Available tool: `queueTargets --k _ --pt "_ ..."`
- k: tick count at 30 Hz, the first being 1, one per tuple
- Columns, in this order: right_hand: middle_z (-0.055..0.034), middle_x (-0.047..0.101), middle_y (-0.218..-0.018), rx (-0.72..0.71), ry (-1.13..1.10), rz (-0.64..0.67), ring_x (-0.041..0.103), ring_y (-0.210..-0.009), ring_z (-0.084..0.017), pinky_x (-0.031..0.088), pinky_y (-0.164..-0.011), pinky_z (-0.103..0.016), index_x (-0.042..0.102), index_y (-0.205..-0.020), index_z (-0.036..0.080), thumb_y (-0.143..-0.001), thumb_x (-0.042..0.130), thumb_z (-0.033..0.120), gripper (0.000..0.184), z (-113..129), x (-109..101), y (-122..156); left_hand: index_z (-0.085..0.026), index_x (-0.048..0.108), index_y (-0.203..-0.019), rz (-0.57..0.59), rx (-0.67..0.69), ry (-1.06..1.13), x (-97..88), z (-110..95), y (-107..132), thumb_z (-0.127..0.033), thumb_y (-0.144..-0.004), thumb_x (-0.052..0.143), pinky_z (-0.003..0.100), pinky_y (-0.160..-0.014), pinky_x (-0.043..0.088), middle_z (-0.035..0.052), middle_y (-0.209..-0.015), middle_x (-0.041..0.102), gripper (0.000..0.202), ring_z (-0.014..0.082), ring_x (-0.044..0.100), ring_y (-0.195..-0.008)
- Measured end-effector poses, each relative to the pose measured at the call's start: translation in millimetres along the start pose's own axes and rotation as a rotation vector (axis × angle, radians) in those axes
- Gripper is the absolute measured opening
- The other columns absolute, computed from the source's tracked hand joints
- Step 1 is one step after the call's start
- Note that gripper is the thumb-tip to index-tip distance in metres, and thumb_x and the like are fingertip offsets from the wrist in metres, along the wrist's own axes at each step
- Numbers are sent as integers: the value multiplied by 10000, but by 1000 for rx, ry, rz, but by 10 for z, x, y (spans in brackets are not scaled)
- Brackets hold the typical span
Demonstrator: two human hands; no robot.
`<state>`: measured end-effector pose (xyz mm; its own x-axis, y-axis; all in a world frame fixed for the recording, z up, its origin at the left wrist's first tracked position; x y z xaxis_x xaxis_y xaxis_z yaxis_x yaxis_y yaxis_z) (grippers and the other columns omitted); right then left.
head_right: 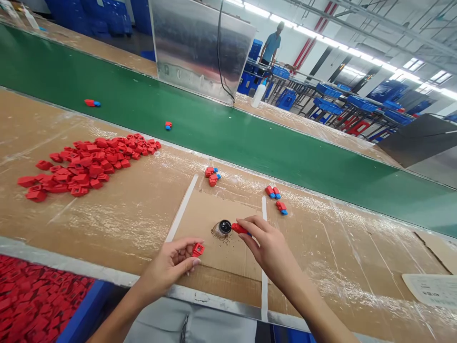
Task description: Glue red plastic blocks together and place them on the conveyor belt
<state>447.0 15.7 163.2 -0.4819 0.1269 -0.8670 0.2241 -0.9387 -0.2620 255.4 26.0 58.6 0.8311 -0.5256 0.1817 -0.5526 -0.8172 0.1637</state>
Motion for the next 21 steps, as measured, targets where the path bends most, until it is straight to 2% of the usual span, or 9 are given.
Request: queueTargets --k 6,21 --pt "-86 673 -1045 -86 64 3 661 -916 -207 548 -742 -315 626 -1122 216 -1017 435 276 227 154 61 -40 -172 666 -1162 12 11 -12 15 -4 -2 -239 -845 641 251 -651 490 2 -763 592 325 127 542 -664" --pt "-63 656 -986 -124 93 23 646 -848 -185 496 -698 -288 608 -1031 200 -1018 449 234 163 200 151 -24 -189 667 -1178 21 -2 -79 32 -91 34 -241 -859 629 246 -679 466 -4 -792 597 326 130 551 -713"
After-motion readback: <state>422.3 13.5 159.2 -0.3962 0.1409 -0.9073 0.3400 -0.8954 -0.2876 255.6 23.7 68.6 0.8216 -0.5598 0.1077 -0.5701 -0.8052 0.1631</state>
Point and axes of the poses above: each hand's wrist, its own y-axis away from the middle knuckle, its own x-axis out of the palm, z = x × y, the point moved 8 cm from there along -y, towards the middle knuckle
